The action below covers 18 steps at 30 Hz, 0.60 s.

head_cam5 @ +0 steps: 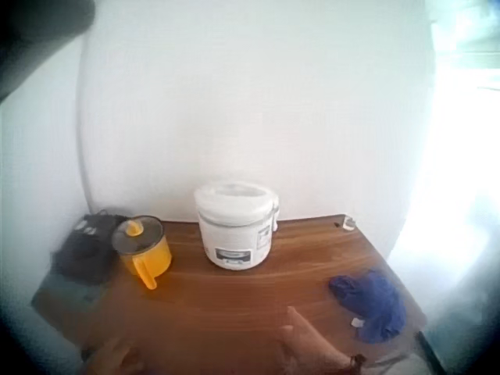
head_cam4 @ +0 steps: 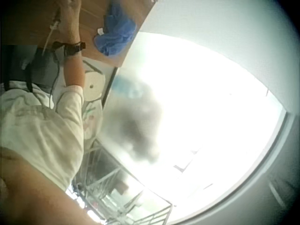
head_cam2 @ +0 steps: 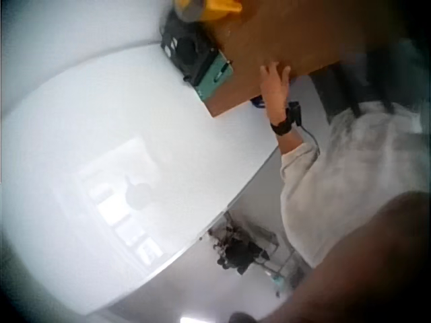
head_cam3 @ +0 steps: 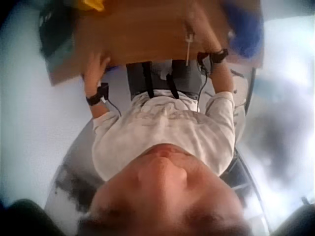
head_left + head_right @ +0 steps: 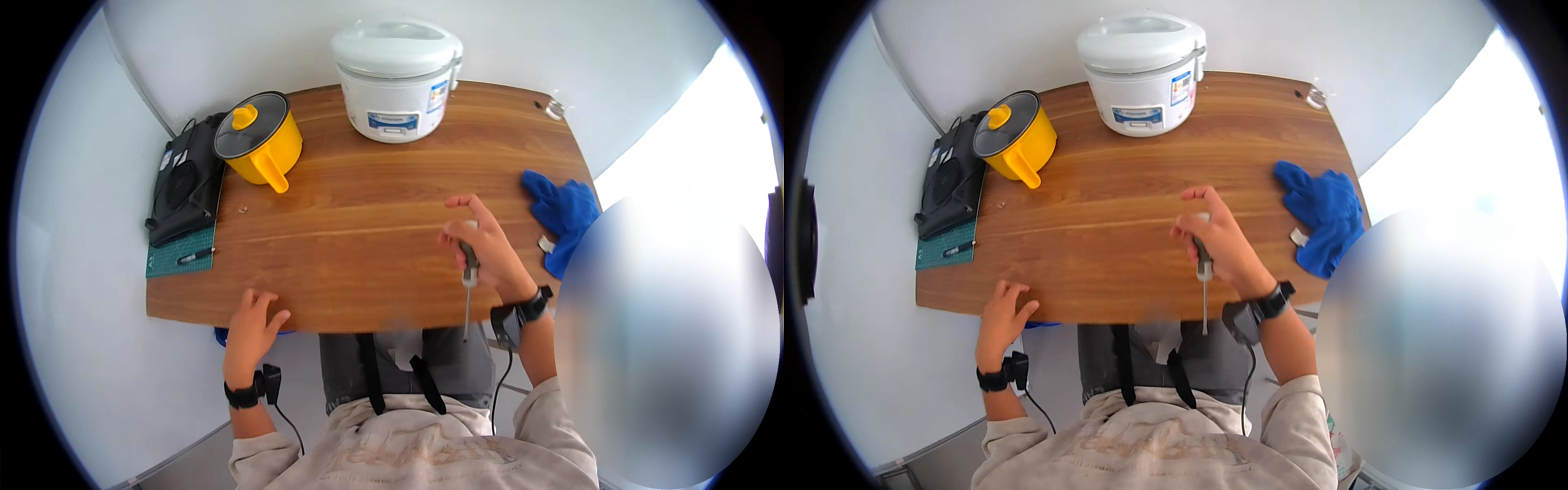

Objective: The person uses a screwdriver to remove screws from a yellow pot and a white rice cooker. They disassemble the lids and internal components, placing the parts on the table.

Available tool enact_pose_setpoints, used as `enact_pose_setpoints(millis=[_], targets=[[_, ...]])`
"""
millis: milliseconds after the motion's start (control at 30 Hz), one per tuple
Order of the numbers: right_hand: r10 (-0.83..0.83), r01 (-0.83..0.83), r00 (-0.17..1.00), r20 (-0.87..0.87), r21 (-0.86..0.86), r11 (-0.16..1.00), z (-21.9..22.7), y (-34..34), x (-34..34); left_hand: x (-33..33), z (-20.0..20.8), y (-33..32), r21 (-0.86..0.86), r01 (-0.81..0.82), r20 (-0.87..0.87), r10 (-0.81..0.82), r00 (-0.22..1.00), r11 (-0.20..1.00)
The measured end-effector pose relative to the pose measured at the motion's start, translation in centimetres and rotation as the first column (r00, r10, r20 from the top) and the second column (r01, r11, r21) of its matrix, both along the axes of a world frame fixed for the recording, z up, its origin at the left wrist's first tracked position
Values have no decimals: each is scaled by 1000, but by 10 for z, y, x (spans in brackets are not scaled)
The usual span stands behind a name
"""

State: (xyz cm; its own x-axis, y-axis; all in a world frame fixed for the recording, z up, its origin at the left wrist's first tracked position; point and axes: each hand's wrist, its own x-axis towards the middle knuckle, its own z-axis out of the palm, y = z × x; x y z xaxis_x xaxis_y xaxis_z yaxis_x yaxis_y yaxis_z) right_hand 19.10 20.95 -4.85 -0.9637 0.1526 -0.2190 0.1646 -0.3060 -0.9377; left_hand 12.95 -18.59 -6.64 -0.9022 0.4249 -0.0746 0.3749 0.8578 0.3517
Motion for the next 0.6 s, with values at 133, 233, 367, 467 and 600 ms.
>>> enact_pose_setpoints(millis=[133,233,367,467,600], targets=[[92,-88,994,52,-73,993,6,6,-26,-34,15,17,-128,-41,96,53,994,991],[129,-121,980,152,-56,991,28,14,-43,-61,24,28,-146,-26,199,55,978,989],[45,-37,984,170,-50,998,48,22,-58,-86,40,55,-65,63,231,-46,972,996],[17,-10,977,212,-34,999,75,23,-55,-96,78,84,57,136,296,-147,944,989],[-112,69,964,241,181,981,134,14,-52,-99,141,98,186,210,342,-263,902,960]])
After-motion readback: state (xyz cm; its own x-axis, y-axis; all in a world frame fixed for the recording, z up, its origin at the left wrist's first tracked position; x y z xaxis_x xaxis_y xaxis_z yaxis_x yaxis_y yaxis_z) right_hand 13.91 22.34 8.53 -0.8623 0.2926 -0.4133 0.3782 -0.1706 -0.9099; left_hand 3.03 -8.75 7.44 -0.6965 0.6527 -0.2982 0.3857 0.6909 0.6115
